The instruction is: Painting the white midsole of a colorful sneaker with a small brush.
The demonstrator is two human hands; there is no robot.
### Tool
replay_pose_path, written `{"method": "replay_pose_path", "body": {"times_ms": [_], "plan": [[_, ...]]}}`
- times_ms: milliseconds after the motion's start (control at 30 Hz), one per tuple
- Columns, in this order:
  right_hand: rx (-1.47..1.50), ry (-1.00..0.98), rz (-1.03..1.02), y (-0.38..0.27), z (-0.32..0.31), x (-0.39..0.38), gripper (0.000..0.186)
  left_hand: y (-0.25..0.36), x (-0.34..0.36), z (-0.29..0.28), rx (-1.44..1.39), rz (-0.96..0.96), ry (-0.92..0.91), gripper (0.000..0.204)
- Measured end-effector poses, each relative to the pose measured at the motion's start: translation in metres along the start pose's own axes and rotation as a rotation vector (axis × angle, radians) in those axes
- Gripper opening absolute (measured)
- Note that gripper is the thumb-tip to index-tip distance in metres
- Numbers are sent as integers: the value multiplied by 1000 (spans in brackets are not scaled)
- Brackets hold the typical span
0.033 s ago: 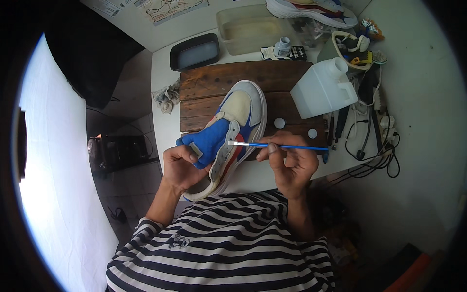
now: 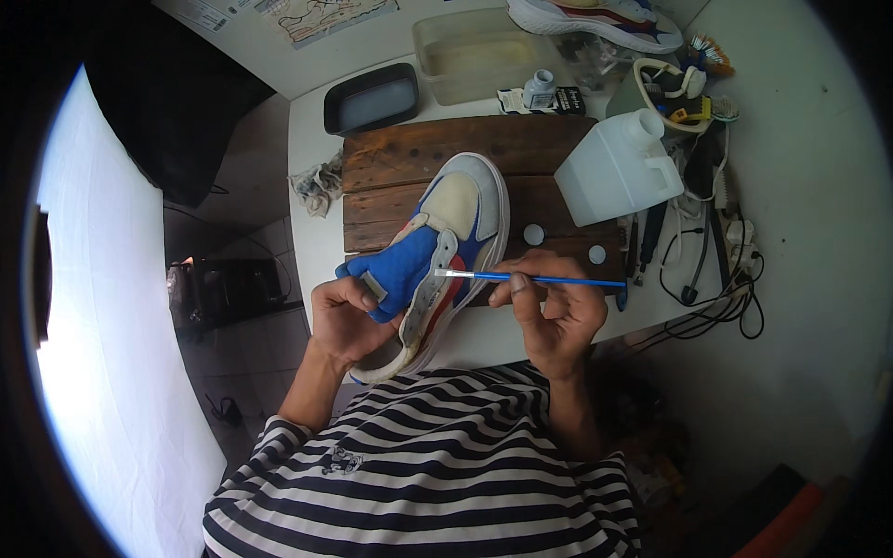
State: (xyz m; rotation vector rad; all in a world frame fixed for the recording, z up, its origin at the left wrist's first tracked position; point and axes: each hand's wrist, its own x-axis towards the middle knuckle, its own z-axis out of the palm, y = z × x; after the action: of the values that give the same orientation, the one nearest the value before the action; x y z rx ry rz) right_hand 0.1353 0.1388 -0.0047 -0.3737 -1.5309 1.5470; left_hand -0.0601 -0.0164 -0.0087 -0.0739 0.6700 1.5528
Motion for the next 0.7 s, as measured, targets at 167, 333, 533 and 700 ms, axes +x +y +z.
{"method": "replay_pose_path", "body": {"times_ms": [167,333,533,700], "plan": [[-13,-8,0,2,1,0,10,2,0,-1,2,-8,-3,55],[-68,-24,-38,5,4,1,12,2,0,-3,-13,-8,-37,53],[-110,-5,-23,1,3,2,12,3,-1,0,4,-10,-5,56],[-137,-31,-31,2,6,1,11,1,1,-2,7,-4,19,57]]}}
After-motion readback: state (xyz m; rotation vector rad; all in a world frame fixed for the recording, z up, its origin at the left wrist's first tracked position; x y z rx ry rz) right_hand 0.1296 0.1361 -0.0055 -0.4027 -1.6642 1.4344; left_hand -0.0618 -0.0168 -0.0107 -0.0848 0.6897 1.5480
